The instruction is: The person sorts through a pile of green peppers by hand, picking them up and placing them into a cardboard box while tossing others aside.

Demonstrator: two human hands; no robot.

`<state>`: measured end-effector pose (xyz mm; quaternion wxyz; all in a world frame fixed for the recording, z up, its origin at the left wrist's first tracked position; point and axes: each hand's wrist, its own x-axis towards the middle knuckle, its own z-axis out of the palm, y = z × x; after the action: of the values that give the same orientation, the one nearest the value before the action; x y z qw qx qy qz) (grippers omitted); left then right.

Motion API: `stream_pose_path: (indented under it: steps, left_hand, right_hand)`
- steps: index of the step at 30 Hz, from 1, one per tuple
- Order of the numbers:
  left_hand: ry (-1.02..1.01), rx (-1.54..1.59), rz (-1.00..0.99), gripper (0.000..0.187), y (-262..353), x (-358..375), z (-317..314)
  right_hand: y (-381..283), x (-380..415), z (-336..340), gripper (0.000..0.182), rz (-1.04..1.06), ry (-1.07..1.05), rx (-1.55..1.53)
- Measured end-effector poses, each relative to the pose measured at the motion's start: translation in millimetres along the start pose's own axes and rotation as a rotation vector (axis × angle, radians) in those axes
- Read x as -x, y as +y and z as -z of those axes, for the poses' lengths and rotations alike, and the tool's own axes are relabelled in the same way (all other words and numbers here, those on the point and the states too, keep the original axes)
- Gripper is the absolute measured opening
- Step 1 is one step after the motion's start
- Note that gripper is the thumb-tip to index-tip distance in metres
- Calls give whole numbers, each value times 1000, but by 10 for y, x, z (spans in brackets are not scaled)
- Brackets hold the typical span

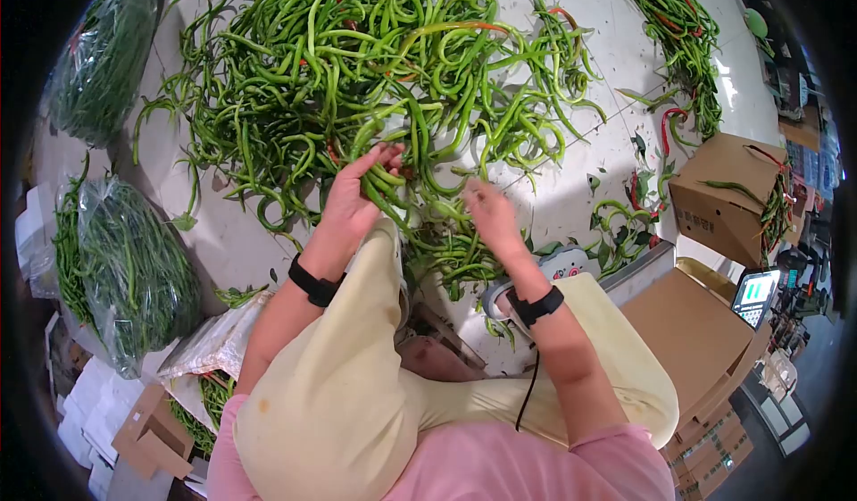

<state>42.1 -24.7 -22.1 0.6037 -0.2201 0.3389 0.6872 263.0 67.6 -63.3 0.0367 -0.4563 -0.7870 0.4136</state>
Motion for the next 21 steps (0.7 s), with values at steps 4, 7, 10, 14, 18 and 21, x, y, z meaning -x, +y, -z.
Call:
stream_pose_path:
  steps: [4,7,10,14,18,21]
  left_hand:
    - [27,16,23,22,-39,6,105]
    - [31,3,54,23,-55,-13,37]
    - [31,-30,60,24,-77,2,-29]
    - [19,-138,49,24,-93,-7,-78]
    - [31,-307,24,23,-168,15,-117]
    - [5,-348,15,23,-156,12,48]
  right_hand:
    - [177,-456,67,46,-280,382,-249]
    - [327,-732,-215,57,-358,407,-91]
    - [207,-758,-271,60,-437,383,-68]
    - [-202,-354,-288,53,-195,505,-395]
    - [-724,147,-325,45,71,232,-384]
    - [-688,104,-322,30,124,93,-441]
